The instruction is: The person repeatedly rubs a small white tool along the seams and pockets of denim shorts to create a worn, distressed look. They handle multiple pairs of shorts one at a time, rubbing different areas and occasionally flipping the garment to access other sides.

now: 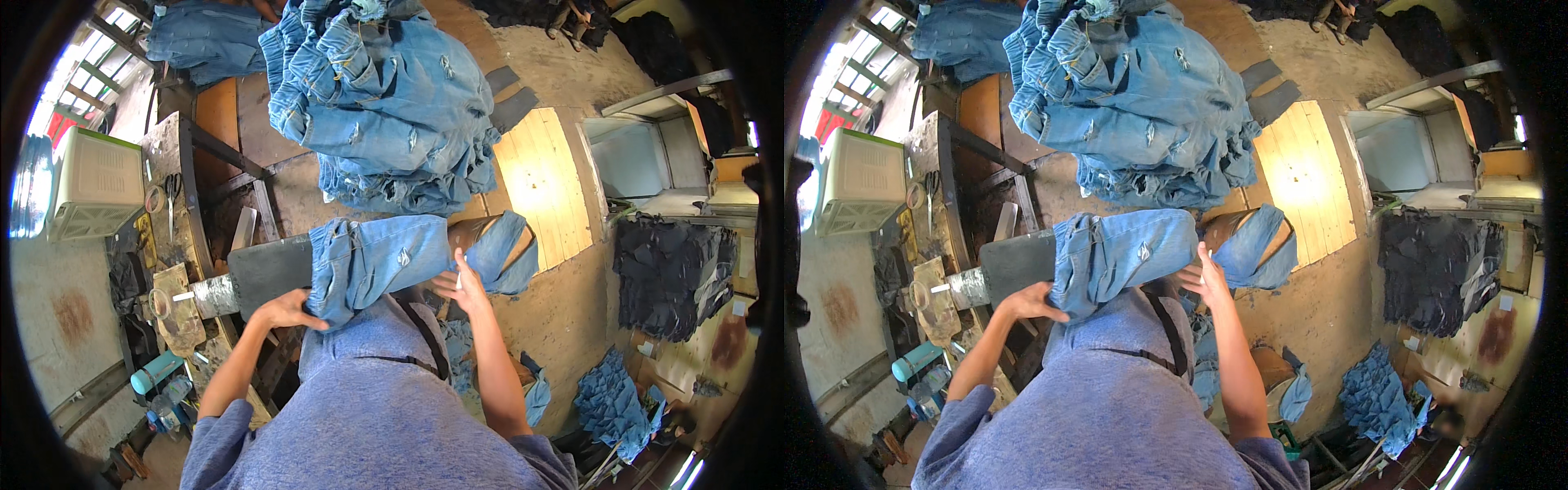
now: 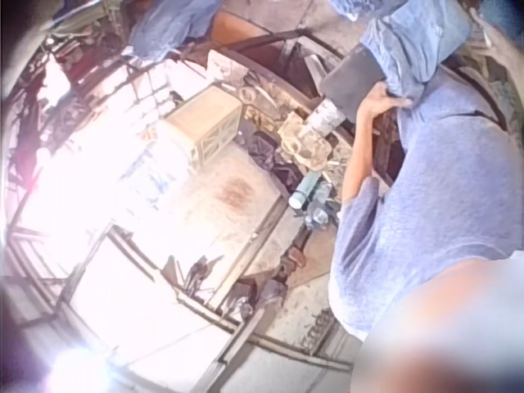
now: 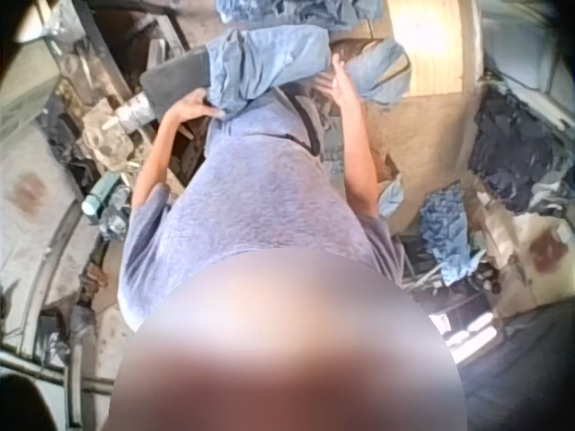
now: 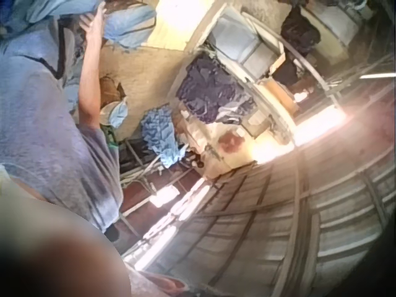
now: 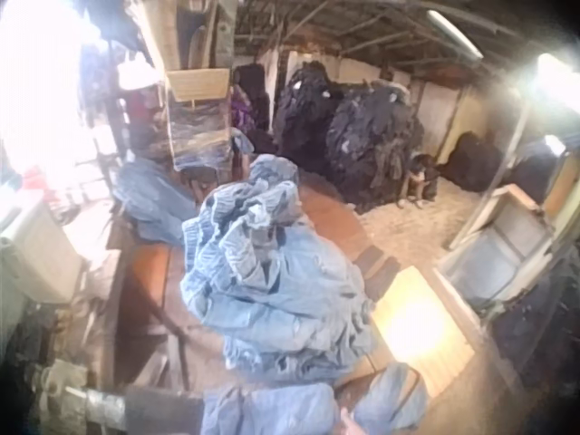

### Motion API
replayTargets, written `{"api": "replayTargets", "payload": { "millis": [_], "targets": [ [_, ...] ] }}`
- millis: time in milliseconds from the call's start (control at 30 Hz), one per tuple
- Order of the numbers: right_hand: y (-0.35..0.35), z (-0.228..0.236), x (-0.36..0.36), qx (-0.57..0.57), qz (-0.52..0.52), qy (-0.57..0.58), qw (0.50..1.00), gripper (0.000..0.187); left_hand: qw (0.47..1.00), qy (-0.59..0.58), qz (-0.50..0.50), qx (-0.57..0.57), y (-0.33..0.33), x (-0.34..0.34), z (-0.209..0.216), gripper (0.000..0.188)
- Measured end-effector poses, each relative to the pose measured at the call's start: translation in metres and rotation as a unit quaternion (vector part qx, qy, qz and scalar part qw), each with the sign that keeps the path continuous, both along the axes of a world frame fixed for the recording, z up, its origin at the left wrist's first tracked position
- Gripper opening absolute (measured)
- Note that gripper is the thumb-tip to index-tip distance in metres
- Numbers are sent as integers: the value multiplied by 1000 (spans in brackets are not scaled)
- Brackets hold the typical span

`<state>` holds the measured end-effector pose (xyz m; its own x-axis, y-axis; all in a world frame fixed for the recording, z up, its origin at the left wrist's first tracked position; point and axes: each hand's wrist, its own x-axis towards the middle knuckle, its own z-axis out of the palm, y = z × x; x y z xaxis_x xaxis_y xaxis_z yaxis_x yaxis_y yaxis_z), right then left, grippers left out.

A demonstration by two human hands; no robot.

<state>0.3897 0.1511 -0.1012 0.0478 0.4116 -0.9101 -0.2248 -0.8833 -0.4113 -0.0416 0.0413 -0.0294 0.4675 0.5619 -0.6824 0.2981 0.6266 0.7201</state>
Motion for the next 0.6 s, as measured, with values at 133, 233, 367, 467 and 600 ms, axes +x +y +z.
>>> {"api": "replayTargets", "payload": {
  "millis": [133, 233, 367, 467, 600],
  "targets": [
    [47, -64, 35, 121, -86, -135, 980, 29, 999, 20, -38, -24, -1, -4, -9, 45],
    [123, -66, 97, 200, -194, -149, 949, 26, 998, 26, -11, 59, 34, 52, -17, 48],
    [145, -10, 133, 202, 17, -379, 903, 36, 965, -169, 176, -94, 103, 164, -33, 44],
    [82, 28, 84, 338, 180, -513, 768, 41, 810, -381, 410, -175, 138, 226, -50, 41],
    [-22, 58, -27, 458, 303, -359, 754, 39, 687, -445, 549, -172, 150, 226, -76, 42]
  ]
}}
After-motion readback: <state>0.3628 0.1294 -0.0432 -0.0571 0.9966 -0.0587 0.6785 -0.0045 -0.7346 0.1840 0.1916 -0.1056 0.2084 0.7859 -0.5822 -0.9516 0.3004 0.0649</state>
